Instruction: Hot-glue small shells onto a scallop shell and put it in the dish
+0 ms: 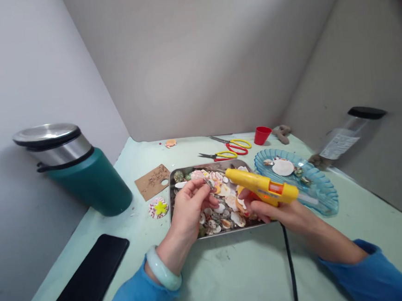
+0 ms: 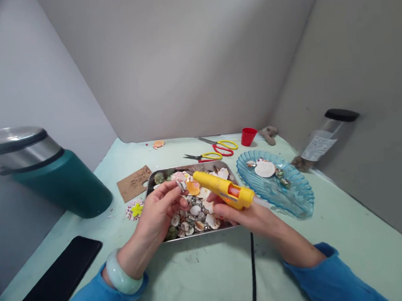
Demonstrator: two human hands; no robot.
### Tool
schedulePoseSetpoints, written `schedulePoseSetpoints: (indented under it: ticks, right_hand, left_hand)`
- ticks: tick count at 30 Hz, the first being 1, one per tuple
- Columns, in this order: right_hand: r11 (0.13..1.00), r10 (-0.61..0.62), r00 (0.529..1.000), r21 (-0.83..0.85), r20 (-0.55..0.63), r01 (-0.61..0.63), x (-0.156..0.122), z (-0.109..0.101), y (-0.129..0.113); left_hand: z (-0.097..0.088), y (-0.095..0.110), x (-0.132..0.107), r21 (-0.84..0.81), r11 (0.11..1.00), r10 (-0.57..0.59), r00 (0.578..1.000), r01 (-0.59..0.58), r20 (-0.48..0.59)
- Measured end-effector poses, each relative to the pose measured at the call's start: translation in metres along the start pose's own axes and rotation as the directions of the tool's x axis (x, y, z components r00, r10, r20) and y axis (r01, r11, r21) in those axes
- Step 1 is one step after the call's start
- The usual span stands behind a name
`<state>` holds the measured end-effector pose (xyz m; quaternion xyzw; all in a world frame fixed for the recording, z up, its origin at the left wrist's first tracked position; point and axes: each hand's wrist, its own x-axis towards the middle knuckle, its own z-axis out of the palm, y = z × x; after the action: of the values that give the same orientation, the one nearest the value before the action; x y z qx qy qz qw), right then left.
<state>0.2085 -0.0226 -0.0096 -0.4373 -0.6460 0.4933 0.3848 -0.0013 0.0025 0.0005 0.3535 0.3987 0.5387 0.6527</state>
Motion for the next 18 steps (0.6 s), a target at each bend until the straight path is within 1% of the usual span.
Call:
schedulePoseSetpoints:
  ticks: [4,6,9,12,15,18]
  right_hand:
    - [0.993,0.011,0.999,-0.114,0.04,-0.006,0.0027,0.0003,0.0008]
    - [0.993,0.007,0.999,-0.118,0.041,-0.002,0.0045,0.0022,-0.0009]
    - [0.995,0.019,1.0,-0.102,0.007,-0.018,0.0058,0.0039,-0.0042]
    - [0.99,0.013,1.0,-0.144,-0.015,-0.015,0.0062,0.0041,-0.0047]
    - [0.985,-0.018,1.0,-0.171,-0.003,0.018,0.0062,0.0037,-0.0014]
    - [0.98,-0.022,0.999,-0.199,0.025,0.027,0.0061,0.0029,0.0035]
  left_hand:
    - [-0.0023,0.0029,0.0018,0.027,0.999,0.034,0.999,-0.033,-0.032]
    - [-0.0017,0.0032,0.0011,0.058,0.997,0.054,0.998,-0.052,-0.039]
    - [-0.0006,0.0025,0.0001,0.089,0.994,0.074,0.996,-0.07,-0.043]
    - [-0.0002,0.0012,0.0004,0.125,0.99,0.076,0.996,-0.071,-0.037]
    - [-0.0003,0.0002,0.001,0.16,0.983,0.09,0.995,-0.084,-0.03]
    - [-0.0004,-0.0003,0.0012,0.168,0.981,0.108,0.994,-0.102,-0.031]
